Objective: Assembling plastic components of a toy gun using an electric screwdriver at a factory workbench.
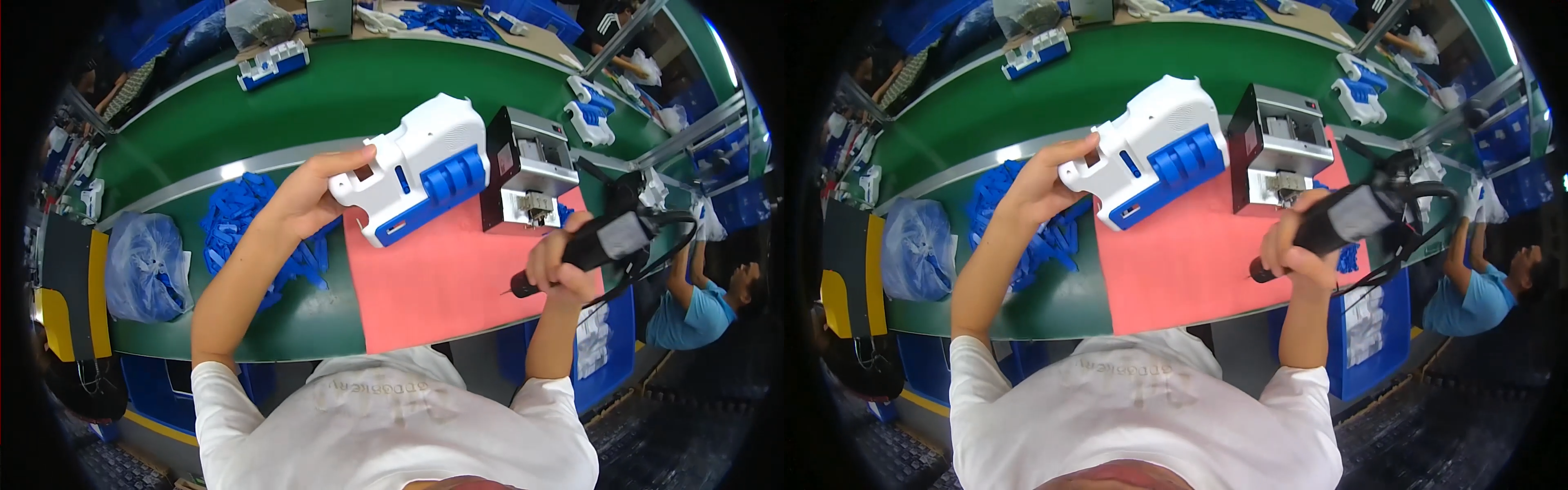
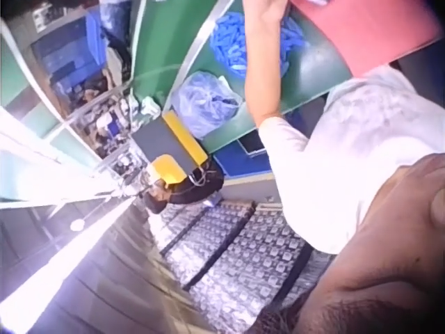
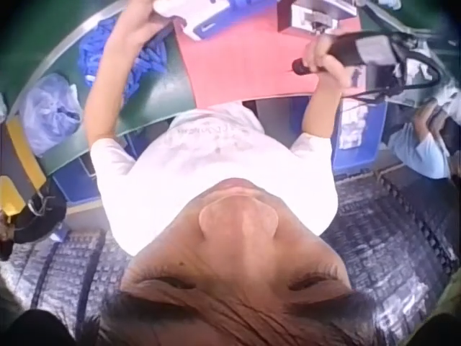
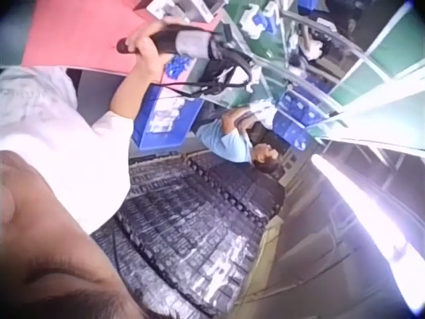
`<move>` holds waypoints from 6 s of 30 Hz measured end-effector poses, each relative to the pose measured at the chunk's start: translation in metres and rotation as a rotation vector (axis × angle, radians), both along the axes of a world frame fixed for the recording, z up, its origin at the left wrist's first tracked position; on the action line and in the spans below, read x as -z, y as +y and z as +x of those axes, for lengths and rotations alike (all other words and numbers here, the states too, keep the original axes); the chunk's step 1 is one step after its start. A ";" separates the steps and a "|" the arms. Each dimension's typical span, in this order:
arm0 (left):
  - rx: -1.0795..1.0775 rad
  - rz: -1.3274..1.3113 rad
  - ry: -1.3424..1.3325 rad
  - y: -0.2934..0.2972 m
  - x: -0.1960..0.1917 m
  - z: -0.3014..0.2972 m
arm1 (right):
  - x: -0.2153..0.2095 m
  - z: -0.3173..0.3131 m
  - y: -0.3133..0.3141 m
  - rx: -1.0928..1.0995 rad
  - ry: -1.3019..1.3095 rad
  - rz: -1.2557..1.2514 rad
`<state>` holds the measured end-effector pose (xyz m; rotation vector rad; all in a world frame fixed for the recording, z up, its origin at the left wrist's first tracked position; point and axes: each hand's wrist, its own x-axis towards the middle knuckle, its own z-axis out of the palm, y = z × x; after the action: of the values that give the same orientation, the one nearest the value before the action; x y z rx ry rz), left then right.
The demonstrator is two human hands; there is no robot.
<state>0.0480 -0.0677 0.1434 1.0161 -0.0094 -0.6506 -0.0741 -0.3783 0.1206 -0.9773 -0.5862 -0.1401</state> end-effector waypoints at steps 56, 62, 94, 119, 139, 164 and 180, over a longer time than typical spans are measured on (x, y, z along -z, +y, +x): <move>-0.039 0.067 -0.327 -0.082 0.145 -0.055 | 0.087 0.060 0.076 0.341 0.020 -0.325; -0.055 0.287 -0.646 -0.077 0.132 -0.055 | 0.085 0.066 0.070 0.320 -0.173 -0.571; 0.242 -0.460 0.134 -0.066 0.146 -0.042 | 0.084 0.057 0.073 0.212 0.074 -0.132; 0.436 -0.580 0.352 -0.065 0.147 -0.041 | 0.085 0.066 0.064 0.159 -0.085 -0.299; 0.363 -0.445 0.138 -0.067 0.145 -0.045 | 0.092 0.067 0.068 0.479 -0.130 -0.513; 0.376 -0.502 0.186 -0.065 0.145 -0.044 | 0.103 0.065 0.064 0.578 -0.049 -0.551; 0.381 -0.501 0.224 -0.065 0.149 -0.044 | 0.093 0.062 0.072 0.620 0.108 -0.685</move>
<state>0.0040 -0.1328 -0.0056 0.4533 -0.1651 -1.0460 -0.0118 -0.3067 0.0274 -1.8069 -0.2038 -0.4521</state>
